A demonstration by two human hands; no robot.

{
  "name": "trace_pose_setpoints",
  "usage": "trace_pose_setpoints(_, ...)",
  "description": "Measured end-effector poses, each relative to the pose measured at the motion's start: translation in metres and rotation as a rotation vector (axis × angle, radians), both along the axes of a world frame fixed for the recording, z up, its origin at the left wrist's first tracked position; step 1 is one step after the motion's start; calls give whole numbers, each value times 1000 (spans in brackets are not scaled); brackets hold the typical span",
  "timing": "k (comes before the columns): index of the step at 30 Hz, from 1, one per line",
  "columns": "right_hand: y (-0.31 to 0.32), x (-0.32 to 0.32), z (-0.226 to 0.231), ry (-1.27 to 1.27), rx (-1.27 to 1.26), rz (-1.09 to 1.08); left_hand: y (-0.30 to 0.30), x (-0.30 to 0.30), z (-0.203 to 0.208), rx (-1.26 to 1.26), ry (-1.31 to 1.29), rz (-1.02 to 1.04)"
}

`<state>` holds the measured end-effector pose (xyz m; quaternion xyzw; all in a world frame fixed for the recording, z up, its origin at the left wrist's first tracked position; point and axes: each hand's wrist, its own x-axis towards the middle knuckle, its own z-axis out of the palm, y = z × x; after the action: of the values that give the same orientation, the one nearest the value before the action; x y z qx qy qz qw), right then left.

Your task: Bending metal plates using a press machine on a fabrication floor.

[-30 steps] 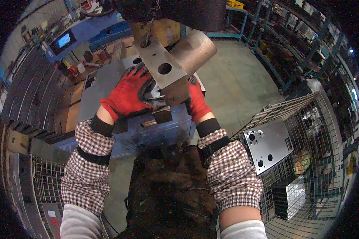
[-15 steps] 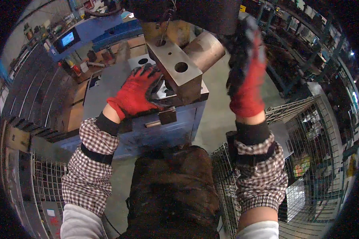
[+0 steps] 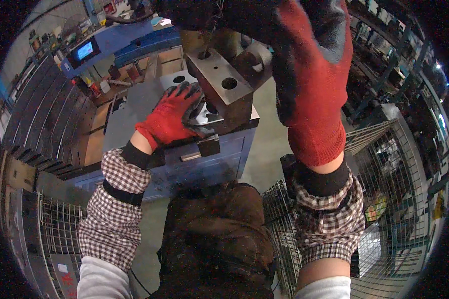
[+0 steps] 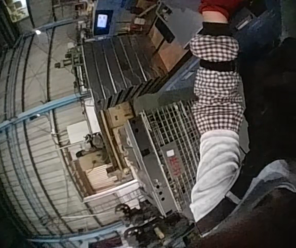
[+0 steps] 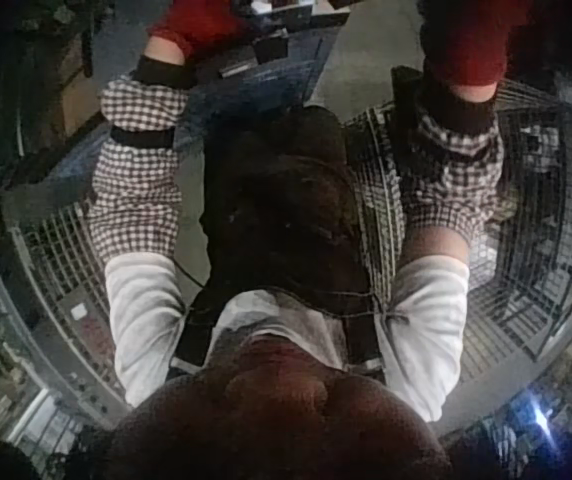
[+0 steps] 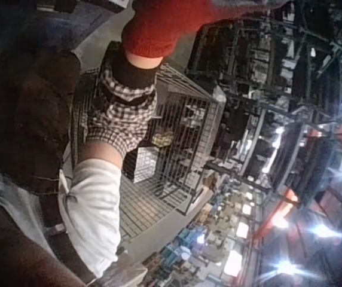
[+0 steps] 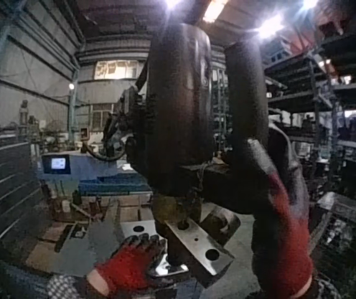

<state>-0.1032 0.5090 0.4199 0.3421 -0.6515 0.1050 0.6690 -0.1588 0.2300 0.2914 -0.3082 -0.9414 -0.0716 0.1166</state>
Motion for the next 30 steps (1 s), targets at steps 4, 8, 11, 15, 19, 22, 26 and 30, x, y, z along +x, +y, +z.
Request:
trace_pose_setpoints(4,-20,9,-4,-141,-86,-63,-1,2,1,-9,-17,24)
trace_pose_setpoints(8,-11,-1,-2,-275,-247,51,-2,1,-2,-2,15,10)
trace_pose_setpoints(11,-16,3,-7,25,15,-373,-1,1,-3,-12,23,24)
trace_pose_setpoints(15,-8,-9,-6,145,58,-417,-2,2,-2,-25,14,33)
trace_pose_setpoints(19,-6,-8,3,147,153,-398,0,2,1,-24,15,24)
trace_pose_setpoints(22,-17,-9,-2,227,9,-373,-1,2,0,-15,18,23)
trace_pose_setpoints(26,-11,-20,-1,242,85,-386,-2,-4,-8,-8,38,9)
trace_pose_setpoints(30,-15,-20,5,189,-7,-322,-6,-4,-7,-14,68,-13)
